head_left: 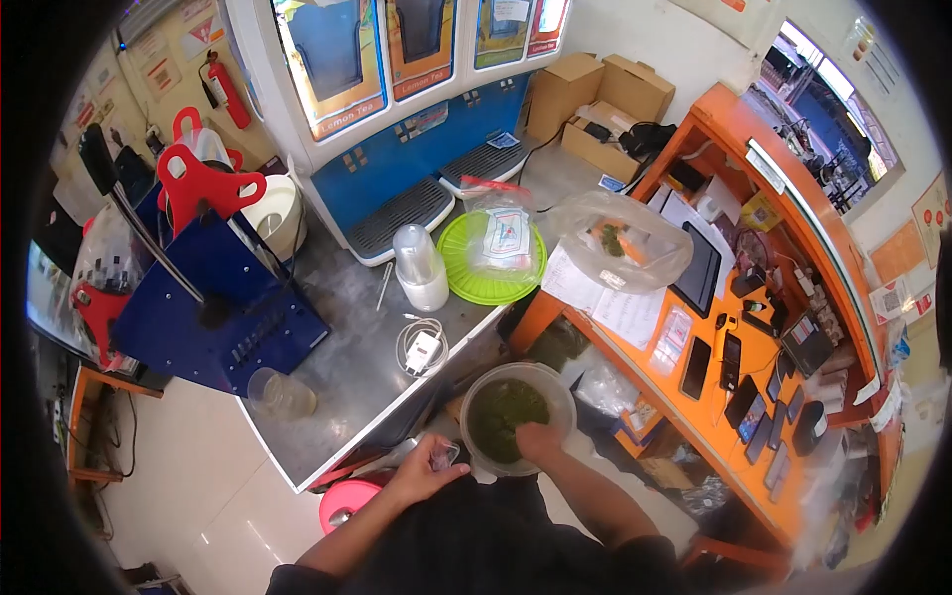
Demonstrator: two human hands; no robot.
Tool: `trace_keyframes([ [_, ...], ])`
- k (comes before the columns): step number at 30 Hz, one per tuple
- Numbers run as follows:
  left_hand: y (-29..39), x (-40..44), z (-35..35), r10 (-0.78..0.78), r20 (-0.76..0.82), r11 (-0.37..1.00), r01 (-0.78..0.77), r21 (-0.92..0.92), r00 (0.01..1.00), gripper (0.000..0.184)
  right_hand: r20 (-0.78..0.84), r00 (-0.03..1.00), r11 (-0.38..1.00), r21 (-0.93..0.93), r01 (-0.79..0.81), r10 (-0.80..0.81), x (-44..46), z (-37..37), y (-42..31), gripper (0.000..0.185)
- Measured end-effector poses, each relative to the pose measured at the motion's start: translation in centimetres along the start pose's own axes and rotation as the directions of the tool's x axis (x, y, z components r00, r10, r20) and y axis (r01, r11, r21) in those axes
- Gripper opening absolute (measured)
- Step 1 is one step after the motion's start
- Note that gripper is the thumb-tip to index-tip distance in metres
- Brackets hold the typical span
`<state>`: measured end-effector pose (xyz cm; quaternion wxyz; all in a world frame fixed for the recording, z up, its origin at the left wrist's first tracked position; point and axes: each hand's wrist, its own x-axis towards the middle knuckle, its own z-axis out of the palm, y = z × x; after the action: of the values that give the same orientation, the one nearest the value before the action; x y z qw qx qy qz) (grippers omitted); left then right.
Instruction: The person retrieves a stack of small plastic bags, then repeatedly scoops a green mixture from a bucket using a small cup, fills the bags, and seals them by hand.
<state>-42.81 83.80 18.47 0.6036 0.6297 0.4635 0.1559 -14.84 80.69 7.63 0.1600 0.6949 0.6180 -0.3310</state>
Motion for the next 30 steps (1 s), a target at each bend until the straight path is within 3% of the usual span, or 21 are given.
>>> trace_keyframes([
  [1,-0.1,-0.1,-0.1,0.001,-0.005,0.999,-0.001,-0.05,1.0,0.052,0.007,1.0,1.0,0.003,0.008,-0.008,-0.1,0.1,-0.4,0.021],
  [3,-0.4,-0.2,-0.1,0.044,-0.042,0.999,-0.045,-0.01,0.998,0.053,-0.241,0.97,0.997,0.062,0.047,-0.03,-0.3,-0.1,-1.1,0.021],
  [4,-0.5,-0.1,-0.2,0.098,-0.071,0.995,-0.096,0.031,0.993,0.055,-0.243,0.969,0.997,0.062,0.051,-0.034,-0.4,-0.1,-1.3,0.021],
  [5,-0.5,-0.2,-0.3,0.099,-0.073,0.995,-0.097,0.034,0.992,0.055,-0.138,0.987,0.993,0.067,0.094,-0.084,-0.6,0.0,-1.5,0.022],
  [6,-0.1,-0.2,-0.7,0.133,-0.061,0.981,-0.122,0.153,0.989,0.056,-0.039,0.99,0.988,0.075,0.136,-0.134,-0.5,0.0,-1.5,0.024],
  [7,0.3,0.2,-1.1,0.171,-0.05,0.951,-0.152,0.269,0.984,0.057,-0.054,0.989,0.988,0.07,0.138,-0.135,-0.2,0.0,-1.4,0.024],
  [10,0.6,0.2,-1.7,0.176,-0.05,0.955,-0.158,0.25,0.983,0.057,0.058,0.996,0.997,-0.013,0.07,-0.069,-0.3,-0.2,-0.6,0.025],
  [12,0.2,0.7,-1.8,0.204,-0.05,0.958,-0.188,0.218,0.978,0.055,0.122,0.982,0.977,-0.136,0.162,-0.146,-0.7,-0.8,1.1,0.026],
  [14,0.6,0.7,-1.7,0.105,-0.022,0.987,-0.101,0.124,0.994,0.054,0.188,0.964,0.973,-0.102,0.208,-0.186,0.2,-0.7,2.6,0.025],
  [16,1.2,0.9,-1.4,0.155,-0.052,0.98,-0.146,0.136,0.987,0.055,0.257,0.937,0.964,-0.057,0.258,-0.236,-0.2,-1.1,3.2,0.025],
  [21,0.7,2.4,-0.7,0.259,-0.035,0.949,-0.248,0.195,0.965,0.059,-0.159,0.941,0.95,0.053,0.309,-0.297,-2.7,-3.0,4.4,0.024],
  [25,0.8,3.7,0.2,0.306,-0.027,0.89,-0.276,0.363,0.952,0.058,-0.321,0.908,0.939,0.121,0.321,-0.269,-5.1,-4.1,5.3,0.023],
  [27,1.1,4.6,0.8,0.316,-0.034,0.877,-0.278,0.392,0.948,0.058,-0.527,0.821,0.907,0.198,0.37,-0.22,-7.3,-6.4,5.2,0.018],
  [30,1.0,6.8,2.3,0.247,-0.02,0.912,-0.226,0.343,0.969,0.058,-0.674,0.728,0.853,0.299,0.427,-0.128,-10.1,-8.9,4.6,0.019],
])
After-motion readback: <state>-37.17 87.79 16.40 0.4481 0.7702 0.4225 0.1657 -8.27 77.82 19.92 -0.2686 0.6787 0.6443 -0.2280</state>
